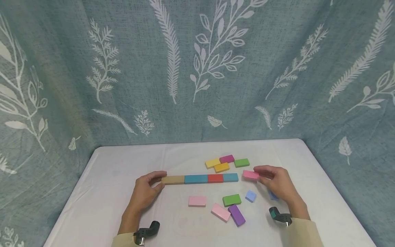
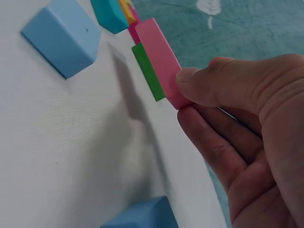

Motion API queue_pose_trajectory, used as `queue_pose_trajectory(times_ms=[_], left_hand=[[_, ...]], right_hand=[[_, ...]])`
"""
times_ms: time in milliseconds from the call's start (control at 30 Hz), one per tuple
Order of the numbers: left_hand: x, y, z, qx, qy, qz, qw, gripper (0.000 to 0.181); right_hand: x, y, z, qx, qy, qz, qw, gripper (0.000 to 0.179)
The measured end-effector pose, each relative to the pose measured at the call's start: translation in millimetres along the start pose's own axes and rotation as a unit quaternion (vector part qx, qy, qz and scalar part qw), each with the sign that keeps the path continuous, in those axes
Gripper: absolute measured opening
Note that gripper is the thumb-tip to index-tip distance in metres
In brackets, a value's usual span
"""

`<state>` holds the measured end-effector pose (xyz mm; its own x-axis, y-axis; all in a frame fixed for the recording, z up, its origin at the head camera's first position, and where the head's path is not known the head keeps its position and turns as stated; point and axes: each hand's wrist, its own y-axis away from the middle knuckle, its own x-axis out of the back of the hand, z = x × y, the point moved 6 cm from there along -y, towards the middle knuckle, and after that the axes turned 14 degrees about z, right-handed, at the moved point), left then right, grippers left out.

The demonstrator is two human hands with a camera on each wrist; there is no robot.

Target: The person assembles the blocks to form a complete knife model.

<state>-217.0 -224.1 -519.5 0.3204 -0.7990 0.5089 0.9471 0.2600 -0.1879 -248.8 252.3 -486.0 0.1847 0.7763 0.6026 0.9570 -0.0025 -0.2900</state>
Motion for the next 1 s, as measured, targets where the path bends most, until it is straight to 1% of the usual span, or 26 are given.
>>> queue_pose_trajectory(times_ms=[133,233,367,500,767,1000], left_hand=[[-0.8,0.3,0.5,0.000,0.001,-0.001,1.0000,0.041],[-1.3,0.3,1.1,0.001,0.000,-0.001,1.0000,0.041],[-1.4,0.0,2.0,-0.001,-0.001,0.000,1.0000,0.041],[-1.3,0.0,2.1,0.001,0.000,0.000,1.0000,0.041],[-1.1,1.1,1.2,0.005,0.002,0.002,1.0000,0.041],[-0.1,1.8,0.7,0.010,-0.012,0.003,0.9999,0.041]], right_hand=[[-8,-5.5,6,-0.012,-0.007,-0.027,0.9996,0.037],[-14,-7.4,9,-0.012,0.006,-0.040,0.9991,0.038],[-18,-9.1,7,0.003,0.029,-0.041,0.9987,0.041],[-20,-10.0,5,0.010,0.042,-0.041,0.9982,0.041],[-26,-10.8,3,0.015,0.036,-0.044,0.9983,0.041],[-30,-10.5,2,0.004,0.037,-0.047,0.9982,0.040]])
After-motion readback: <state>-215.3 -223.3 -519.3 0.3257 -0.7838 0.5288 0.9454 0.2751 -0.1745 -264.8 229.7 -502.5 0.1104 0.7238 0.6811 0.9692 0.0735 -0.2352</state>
